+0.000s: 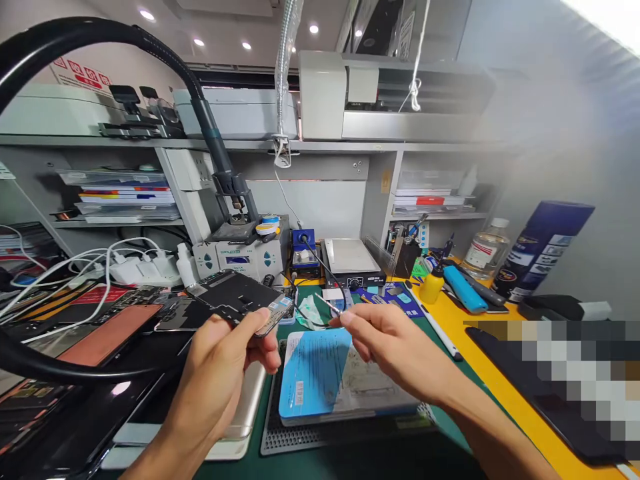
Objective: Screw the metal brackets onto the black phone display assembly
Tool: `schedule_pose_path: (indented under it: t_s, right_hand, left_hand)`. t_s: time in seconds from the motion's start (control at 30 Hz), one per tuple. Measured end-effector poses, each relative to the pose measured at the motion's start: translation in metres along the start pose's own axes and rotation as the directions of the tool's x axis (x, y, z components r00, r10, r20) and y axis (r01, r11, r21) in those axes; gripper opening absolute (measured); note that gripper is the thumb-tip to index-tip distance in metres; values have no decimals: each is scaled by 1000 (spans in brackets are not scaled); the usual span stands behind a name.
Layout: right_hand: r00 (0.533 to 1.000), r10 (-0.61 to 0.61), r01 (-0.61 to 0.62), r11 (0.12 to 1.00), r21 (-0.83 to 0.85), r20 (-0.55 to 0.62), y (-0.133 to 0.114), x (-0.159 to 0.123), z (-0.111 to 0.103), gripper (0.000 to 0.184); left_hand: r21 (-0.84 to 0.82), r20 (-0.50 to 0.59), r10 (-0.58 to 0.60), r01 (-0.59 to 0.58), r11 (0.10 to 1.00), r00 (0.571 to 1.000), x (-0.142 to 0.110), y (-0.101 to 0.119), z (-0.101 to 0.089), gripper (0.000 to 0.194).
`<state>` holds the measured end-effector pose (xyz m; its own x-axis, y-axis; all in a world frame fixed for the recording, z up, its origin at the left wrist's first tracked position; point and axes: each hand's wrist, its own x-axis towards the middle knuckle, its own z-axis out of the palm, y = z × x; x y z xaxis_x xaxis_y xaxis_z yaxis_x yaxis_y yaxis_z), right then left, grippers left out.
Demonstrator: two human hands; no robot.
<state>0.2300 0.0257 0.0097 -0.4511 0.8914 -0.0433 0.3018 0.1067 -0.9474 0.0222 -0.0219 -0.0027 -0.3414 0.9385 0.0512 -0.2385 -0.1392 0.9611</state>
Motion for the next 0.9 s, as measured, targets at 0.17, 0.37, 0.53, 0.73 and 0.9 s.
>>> schedule_pose_path:
  t_s: [0.17,0.37,0.53,0.73,0.9]
  right_hand:
    - [992,-62,116,813,-570,113,3,-10,-25,25]
    - [990,-119,138,690,-711,78,0,-11,-21,19]
    - [986,-121,166,683,-711,114,-1,-10,-18,17]
    - [981,-107,189,683,-706,159,-2,-13,-12,16]
    - [977,-162,215,716,-664,142,4,-13,-9,15]
  left_hand:
    - [-15,-17,-61,61,998,998,3,-4,-1,24]
    - [16,-38,-101,101,995,994,1,-10,2,20]
    - [-14,-34,-113,112,994,993,3,-14,3,18]
    - [-10,-33,-120,119,993,992,3,-14,6,17]
    - [-13,-29,-117,117,993,993,2,-13,6,17]
